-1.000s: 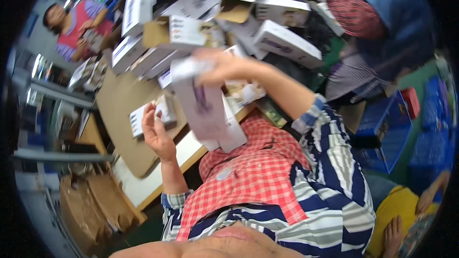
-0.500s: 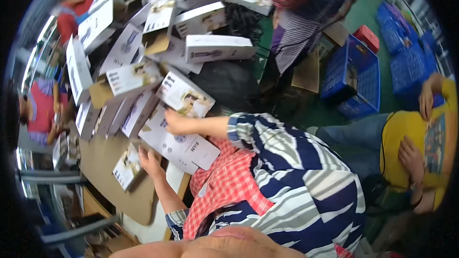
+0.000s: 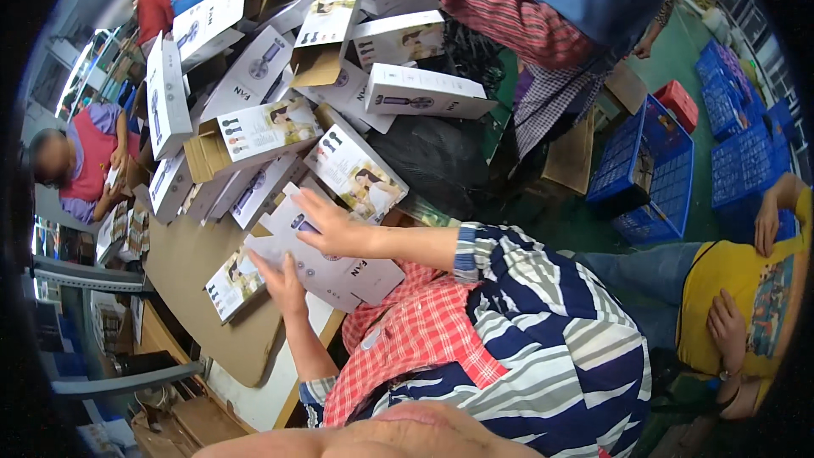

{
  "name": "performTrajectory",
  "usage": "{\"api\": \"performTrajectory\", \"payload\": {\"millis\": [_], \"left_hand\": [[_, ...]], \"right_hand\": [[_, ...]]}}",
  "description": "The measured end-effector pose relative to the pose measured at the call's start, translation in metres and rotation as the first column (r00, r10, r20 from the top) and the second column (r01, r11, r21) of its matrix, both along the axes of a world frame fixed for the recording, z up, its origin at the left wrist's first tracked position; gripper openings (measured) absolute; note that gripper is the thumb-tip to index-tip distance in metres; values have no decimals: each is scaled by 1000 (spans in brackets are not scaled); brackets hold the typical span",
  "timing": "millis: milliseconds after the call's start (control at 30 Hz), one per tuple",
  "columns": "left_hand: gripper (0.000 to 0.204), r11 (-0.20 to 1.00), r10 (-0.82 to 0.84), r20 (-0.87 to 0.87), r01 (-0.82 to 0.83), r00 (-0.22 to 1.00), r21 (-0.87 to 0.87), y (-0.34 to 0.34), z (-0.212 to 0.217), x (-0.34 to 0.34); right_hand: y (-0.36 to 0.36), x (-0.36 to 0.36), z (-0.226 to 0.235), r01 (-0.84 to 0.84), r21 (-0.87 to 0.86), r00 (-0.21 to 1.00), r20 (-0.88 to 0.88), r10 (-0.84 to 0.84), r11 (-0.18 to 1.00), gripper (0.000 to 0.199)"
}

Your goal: Packing small portable fans into individual boxes and then into larger brown paper parcels.

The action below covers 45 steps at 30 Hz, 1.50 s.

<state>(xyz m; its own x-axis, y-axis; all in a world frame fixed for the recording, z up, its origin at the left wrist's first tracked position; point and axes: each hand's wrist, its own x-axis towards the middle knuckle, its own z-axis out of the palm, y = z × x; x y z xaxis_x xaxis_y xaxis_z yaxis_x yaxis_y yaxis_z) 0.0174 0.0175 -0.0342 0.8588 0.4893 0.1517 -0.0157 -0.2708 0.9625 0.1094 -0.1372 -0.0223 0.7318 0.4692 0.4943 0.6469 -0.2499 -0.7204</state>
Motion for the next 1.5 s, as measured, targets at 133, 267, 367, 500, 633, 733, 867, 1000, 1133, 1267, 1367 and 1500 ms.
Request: {"api": "performTrajectory", "payload": {"millis": [133,267,367,500,633,733,867,1000,1133,1267,1367,1500], "left_hand": [[60,750,-130,104,166,986,-640,3,60,-32],[51,858,-252,149,292,956,-422,9,63,-45],[48,918,-91,193,157,977,-364,-3,66,-42],[45,869,-219,112,246,969,-429,-2,68,-48],[60,795,-372,231,437,899,-420,-28,70,-44],[57,816,-233,324,366,917,-448,-56,73,-40],[54,773,-93,404,322,910,-546,-46,58,-30],[57,915,-85,204,158,975,-372,-54,59,-22],[62,875,-121,141,173,982,-452,-47,59,-20],[63,785,-264,146,300,953,-542,-38,52,-15],[56,386,-189,245,301,951,-872,-32,57,-14],[45,622,-296,99,270,950,-735,-26,33,-13]], "right_hand": [[-36,-11,69,-232,227,756,-570,323,946,40],[-33,-45,66,-254,503,779,-400,483,826,24],[-23,-49,58,-304,400,925,-93,369,865,23],[-31,-47,57,-381,300,906,-68,419,874,25],[-29,-37,53,-284,390,942,-59,332,876,48],[-16,-30,60,-254,505,809,-356,467,825,75],[-24,-12,55,-251,419,586,-652,481,873,45],[-22,-11,38,-160,319,719,-611,332,934,38],[-34,-6,32,-98,668,282,-693,664,738,45],[-41,-3,27,-210,455,219,-841,495,865,44],[-39,4,24,-263,440,326,-797,508,859,38],[-41,7,28,-441,397,497,-638,588,805,32]]}}
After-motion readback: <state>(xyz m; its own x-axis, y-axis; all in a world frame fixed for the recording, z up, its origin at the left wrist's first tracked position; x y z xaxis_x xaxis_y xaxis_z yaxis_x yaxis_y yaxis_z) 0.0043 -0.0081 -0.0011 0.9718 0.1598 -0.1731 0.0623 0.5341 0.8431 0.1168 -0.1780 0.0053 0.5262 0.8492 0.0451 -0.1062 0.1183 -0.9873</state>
